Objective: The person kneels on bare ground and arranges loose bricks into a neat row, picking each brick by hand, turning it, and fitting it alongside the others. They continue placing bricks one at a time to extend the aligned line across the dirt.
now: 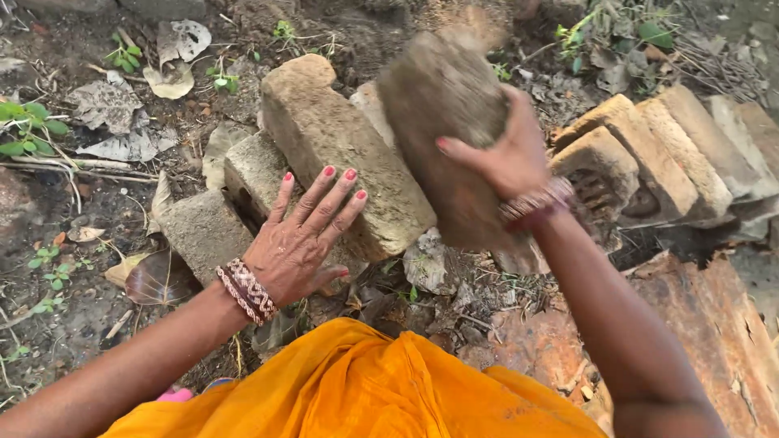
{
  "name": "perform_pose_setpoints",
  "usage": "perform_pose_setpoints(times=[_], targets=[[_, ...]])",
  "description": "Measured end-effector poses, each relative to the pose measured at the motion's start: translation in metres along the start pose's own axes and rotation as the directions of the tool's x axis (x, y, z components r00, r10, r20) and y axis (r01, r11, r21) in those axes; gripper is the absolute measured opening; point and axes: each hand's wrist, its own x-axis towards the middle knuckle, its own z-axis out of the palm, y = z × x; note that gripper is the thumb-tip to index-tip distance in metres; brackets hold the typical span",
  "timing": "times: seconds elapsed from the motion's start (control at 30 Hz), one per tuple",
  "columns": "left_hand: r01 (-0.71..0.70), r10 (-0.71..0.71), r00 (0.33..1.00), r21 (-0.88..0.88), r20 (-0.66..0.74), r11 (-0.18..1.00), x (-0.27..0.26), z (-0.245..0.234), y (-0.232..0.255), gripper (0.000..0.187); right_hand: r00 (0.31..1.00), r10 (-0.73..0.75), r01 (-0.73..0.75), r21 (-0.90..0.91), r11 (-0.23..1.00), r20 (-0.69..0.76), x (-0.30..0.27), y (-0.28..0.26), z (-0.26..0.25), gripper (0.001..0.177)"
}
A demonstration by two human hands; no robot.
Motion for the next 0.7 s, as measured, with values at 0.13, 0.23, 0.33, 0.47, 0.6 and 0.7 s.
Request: perform_pose_setpoints(times=[0.13,0.23,0.33,0.47,0.6,0.7], targets=[[-0.006,0.005,1.000,-0.026,-0.018,1.000,0.002,0.001,-0.003,0.114,0.980,0.026,-0.059,0.164,0.985,0.195,0.062,0.024,0.052,0.086],[-0.024,0.020,0.998,-0.077,-0.056,0.997,0.004,0.007,-0.005,0.111,0.944,-0.186,0.185,0.029,0.982,0.274,0.078,0.030,0.046,0.040],[-0.015,0.013,0.999,-0.078,-0.029,0.997,0.005,0.012,-0.004,0.111,0.969,0.064,-0.056,-0.040,0.998,0.241,0.060,-0.004,0.047,0.054],[-0.034,0.028,0.997,-0.082,-0.066,0.996,0.001,0.015,-0.002,0.105,0.981,-0.127,0.105,0.154,0.983,0.145,0.052,0.028,0.064,0.051],[-0.005,0.002,0.995,-0.028,-0.098,1.000,0.006,0.010,-0.001,0.103,0.984,-0.093,0.054,0.244,0.968,0.151,0.058,0.029,0.055,0.060],[-0.050,0.041,0.985,-0.054,-0.165,0.997,0.017,0.003,-0.003,0.098,0.979,-0.008,-0.052,0.285,0.957,0.206,0.053,0.044,0.039,0.064]])
